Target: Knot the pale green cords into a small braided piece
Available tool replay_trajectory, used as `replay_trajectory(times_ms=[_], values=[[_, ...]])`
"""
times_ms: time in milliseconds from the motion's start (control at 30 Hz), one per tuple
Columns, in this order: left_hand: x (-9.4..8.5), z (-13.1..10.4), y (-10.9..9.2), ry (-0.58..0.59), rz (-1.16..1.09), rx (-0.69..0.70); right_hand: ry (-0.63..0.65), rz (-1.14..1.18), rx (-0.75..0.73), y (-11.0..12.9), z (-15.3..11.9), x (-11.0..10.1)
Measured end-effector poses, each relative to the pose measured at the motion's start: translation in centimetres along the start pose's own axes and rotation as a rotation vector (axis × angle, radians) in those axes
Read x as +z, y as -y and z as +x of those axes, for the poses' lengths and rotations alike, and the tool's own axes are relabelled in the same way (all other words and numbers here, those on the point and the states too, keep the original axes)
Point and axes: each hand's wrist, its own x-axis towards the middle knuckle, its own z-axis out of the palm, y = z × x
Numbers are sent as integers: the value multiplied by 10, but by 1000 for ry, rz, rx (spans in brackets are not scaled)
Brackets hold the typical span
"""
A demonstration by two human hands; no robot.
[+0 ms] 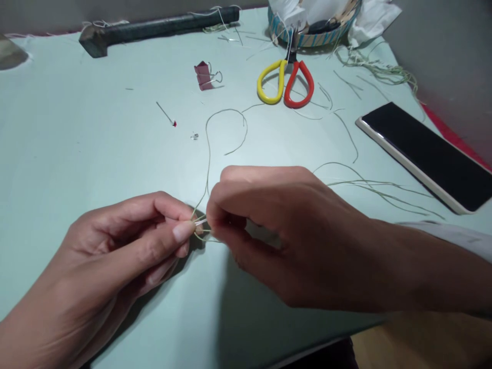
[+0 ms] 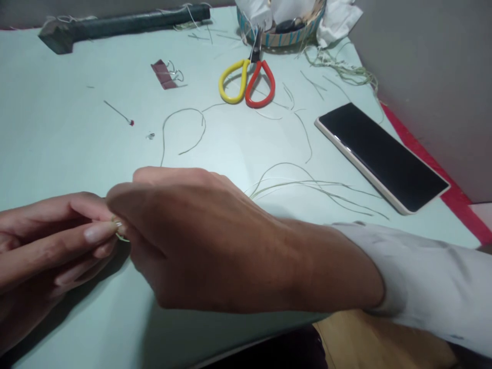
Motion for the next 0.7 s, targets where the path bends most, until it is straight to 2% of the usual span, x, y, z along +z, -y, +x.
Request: replay_trajectory(times_ms=[167, 300, 533, 700], values=[[0, 1, 0, 10, 58, 25, 80, -77, 63, 0, 4, -4], [1, 2, -1, -9, 54, 23, 28, -108, 56, -1, 6, -5], [0, -2, -1, -7, 23, 34, 36, 41, 103, -4, 4, -5], [0, -1, -2, -21, 48, 34, 42, 307, 256, -3, 6, -7]])
